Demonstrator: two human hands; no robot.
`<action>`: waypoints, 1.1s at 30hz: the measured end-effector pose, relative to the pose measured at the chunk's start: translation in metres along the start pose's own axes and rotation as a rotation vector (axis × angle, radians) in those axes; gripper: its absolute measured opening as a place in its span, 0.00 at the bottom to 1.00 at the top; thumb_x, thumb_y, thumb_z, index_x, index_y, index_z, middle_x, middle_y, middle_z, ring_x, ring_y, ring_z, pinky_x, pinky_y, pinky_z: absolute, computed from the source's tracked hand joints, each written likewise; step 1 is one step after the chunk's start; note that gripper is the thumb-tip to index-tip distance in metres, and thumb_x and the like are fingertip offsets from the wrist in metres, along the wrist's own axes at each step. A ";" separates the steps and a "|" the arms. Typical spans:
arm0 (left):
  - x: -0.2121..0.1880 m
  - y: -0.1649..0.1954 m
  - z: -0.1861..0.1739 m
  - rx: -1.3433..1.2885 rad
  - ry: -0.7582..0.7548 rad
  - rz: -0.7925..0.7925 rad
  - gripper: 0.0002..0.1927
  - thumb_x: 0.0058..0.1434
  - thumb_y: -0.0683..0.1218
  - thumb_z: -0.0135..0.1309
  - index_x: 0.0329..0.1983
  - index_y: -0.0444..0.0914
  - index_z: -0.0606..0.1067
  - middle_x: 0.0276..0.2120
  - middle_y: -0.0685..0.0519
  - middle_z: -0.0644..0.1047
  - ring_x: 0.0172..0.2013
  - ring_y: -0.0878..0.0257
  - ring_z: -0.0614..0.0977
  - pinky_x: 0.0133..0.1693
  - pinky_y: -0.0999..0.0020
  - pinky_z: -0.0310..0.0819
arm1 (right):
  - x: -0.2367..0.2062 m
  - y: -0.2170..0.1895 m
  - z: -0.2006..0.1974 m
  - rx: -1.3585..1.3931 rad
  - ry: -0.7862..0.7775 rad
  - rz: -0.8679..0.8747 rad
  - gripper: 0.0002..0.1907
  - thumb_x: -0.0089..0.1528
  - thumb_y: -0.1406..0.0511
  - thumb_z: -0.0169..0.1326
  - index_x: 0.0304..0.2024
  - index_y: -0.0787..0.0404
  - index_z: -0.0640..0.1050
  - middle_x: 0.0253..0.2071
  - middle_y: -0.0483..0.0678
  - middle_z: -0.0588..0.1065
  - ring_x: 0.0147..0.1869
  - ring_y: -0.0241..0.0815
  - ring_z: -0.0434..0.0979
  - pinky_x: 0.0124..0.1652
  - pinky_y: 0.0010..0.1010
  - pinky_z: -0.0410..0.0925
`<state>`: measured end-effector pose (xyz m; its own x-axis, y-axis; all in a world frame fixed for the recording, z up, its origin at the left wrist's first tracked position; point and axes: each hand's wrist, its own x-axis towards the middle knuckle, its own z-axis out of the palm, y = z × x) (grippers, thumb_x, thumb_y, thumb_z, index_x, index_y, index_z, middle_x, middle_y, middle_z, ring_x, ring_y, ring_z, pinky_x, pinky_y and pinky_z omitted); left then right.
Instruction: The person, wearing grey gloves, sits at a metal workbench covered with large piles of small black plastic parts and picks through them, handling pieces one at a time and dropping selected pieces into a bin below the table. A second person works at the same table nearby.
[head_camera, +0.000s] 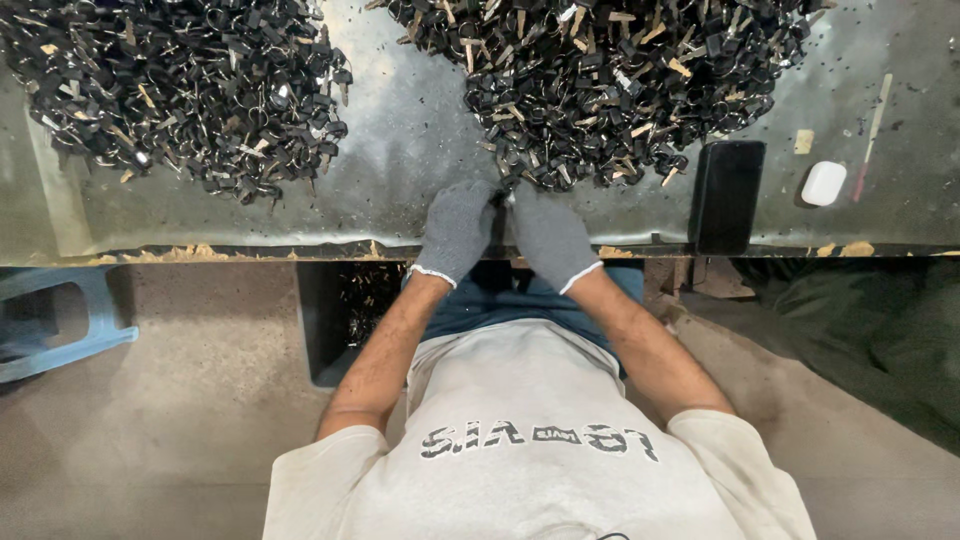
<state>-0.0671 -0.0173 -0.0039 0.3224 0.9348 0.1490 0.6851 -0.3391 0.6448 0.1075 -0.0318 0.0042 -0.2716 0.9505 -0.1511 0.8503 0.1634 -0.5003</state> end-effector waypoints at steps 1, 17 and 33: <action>0.000 -0.001 0.001 0.019 0.003 0.025 0.09 0.58 0.39 0.53 0.43 0.37 0.74 0.37 0.42 0.77 0.43 0.42 0.79 0.46 0.48 0.70 | -0.001 -0.004 0.004 -0.104 0.035 0.012 0.21 0.60 0.66 0.53 0.53 0.71 0.68 0.31 0.66 0.78 0.33 0.66 0.80 0.30 0.52 0.73; 0.006 0.001 -0.010 -0.148 0.025 -0.206 0.28 0.56 0.41 0.61 0.61 0.36 0.70 0.37 0.41 0.79 0.40 0.41 0.80 0.41 0.49 0.71 | -0.013 0.009 0.002 -0.054 0.118 -0.129 0.19 0.65 0.63 0.52 0.52 0.71 0.71 0.35 0.66 0.78 0.36 0.66 0.80 0.35 0.53 0.72; 0.033 0.011 -0.007 0.179 -0.053 0.045 0.20 0.54 0.41 0.60 0.51 0.43 0.76 0.49 0.45 0.76 0.51 0.43 0.78 0.48 0.50 0.73 | -0.013 0.011 -0.010 0.036 -0.116 0.014 0.35 0.65 0.60 0.53 0.70 0.67 0.59 0.38 0.67 0.79 0.41 0.67 0.81 0.39 0.54 0.73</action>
<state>-0.0537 0.0104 0.0133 0.3863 0.9129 0.1317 0.7727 -0.3983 0.4943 0.1252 -0.0397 0.0094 -0.3119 0.9152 -0.2551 0.8382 0.1387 -0.5274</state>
